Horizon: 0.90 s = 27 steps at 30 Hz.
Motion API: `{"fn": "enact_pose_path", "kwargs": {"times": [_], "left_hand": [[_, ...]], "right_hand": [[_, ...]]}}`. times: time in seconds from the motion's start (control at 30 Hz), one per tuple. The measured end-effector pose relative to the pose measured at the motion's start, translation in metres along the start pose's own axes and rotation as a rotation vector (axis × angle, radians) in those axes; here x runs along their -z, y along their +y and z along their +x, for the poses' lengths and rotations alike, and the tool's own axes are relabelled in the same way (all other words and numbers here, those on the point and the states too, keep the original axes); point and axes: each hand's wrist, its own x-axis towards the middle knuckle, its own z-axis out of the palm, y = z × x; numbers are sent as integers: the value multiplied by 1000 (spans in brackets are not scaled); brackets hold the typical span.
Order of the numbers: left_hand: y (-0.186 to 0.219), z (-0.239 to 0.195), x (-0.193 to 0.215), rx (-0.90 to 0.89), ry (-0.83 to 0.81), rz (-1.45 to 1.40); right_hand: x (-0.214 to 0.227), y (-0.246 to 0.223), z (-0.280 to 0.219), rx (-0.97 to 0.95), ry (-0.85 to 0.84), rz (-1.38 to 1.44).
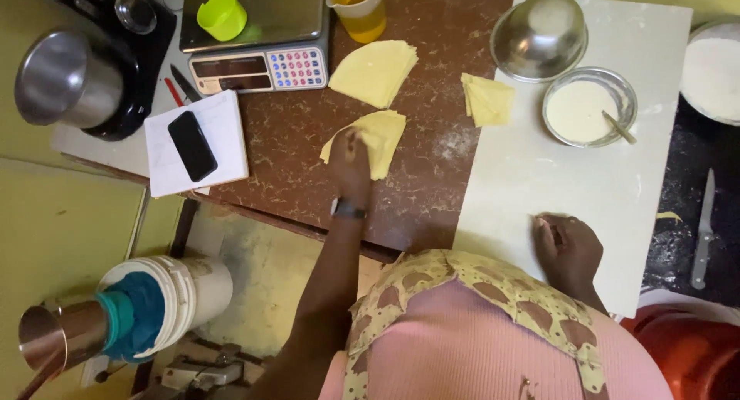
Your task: The person folds quarter-circle pieces of dough on a white cutting board. They repeatedly pick up a piece, fold it in half, and press the edges together with their hands. The folded pieces are stacked on the board.
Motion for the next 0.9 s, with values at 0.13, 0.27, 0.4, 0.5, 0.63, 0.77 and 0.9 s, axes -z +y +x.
{"fn": "enact_pose_path", "kwargs": {"times": [0.13, 0.27, 0.4, 0.5, 0.63, 0.77, 0.9], "left_hand": [[-11, -34, 19, 414, 153, -481], [-25, -48, 17, 481, -21, -925], [0, -64, -5, 392, -312, -1163], [41, -75, -36, 823, -560, -1565], [79, -87, -55, 1071, -843, -1540], [59, -117, -63, 1092, -1018, -1216], [67, -132, -49, 1097, -1097, -1063]], "right_hand": [[-9, 15, -2, 104, 77, 151], [-6, 6, 17, -67, -83, 471], [-32, -26, 35, -316, -404, 1127], [-40, -49, 45, -452, -693, 1502], [-59, -23, 49, -417, -748, 1658], [-58, 28, 31, -560, -588, 1433], [-45, 52, 12, -664, -764, 1356]]}}
